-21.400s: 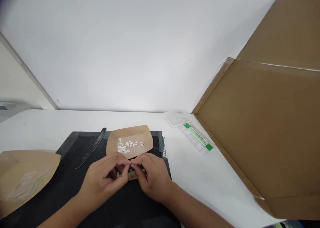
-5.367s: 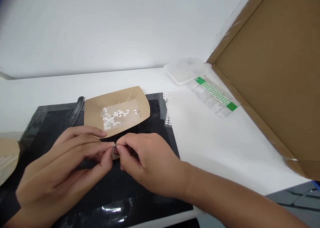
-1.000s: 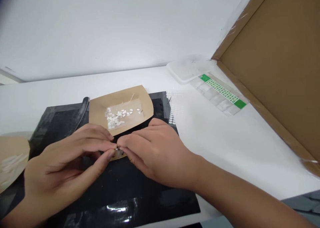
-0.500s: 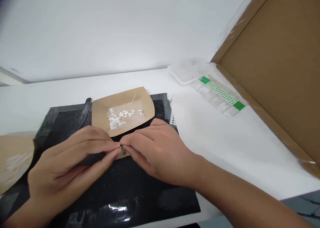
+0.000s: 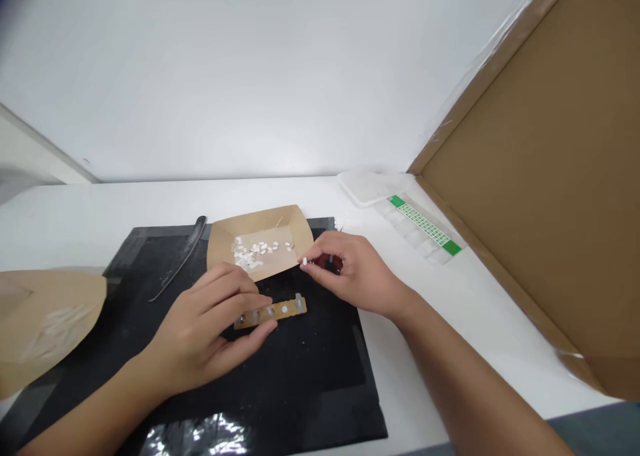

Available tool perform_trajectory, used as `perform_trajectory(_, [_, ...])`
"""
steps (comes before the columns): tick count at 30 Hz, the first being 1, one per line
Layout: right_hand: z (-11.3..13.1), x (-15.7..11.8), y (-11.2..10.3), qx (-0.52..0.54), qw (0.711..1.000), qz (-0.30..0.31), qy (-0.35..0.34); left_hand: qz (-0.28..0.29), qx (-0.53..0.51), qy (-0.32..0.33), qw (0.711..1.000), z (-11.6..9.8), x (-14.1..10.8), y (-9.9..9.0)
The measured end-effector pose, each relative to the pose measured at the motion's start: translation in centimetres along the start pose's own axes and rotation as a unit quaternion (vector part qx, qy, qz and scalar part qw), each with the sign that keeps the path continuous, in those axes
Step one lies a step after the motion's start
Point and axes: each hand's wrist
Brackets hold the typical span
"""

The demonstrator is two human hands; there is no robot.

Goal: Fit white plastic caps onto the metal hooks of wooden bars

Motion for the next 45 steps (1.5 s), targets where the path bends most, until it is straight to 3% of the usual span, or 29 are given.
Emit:
perform_trajectory(4, [0.4,-0.3,-0.1,0.044,0.998,0.030,0.037,0.021,0.020,-0.013,0.999,0.1,-0.2,0.1])
perform_trajectory(9, [1.4,-1.0,0.8,0.069,0.996,0.059,0.008,0.017,0.024,-0.003,1.000,0.1,-0.2,0.2])
perform_trajectory(15, [-0.1,-0.5,0.0,0.026,0.999,0.030,0.008,-0.026,0.015,0.013,0.999,-0.2,-0.1,0.1])
perform_trajectory(19, [-0.6,0.0,-0.8,0.013,0.999,0.043,0.030,-0.031,0.033,0.001,0.999,-0.1,0.0,0.1])
perform_trajectory(24, [0.5,-0.7,0.4,0.046,0.996,0.072,0.036,0.002,0.050,0.028,0.998,0.3,0.1,0.1])
perform_trajectory(27, [1.1,-1.4,1.6,0.032,0.997,0.074,-0.018,0.000,0.060,0.053,0.997,0.3,0.1,0.1])
perform_trajectory(32, [1.2,-1.9,2.7,-0.028,0.993,0.074,-0.091,0.027,0.073,-0.008,0.997,-0.1,0.0,0.0])
perform_trajectory(38, [1.3,-2.0,3.1,-0.039,0.993,0.083,-0.076,0.117,0.079,-0.043,0.989,0.0,-0.7,0.4])
perform_trajectory(45, [1.7,-2.1,3.2,-0.088,0.990,0.097,-0.049,0.143,0.098,-0.066,0.983,0.5,-1.3,1.1])
Point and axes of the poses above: each hand's wrist, its own x-axis towards the middle knuckle, its own y-axis out of the palm, z = x × y, and after that the axes turned 15 degrees about -z, right-handed
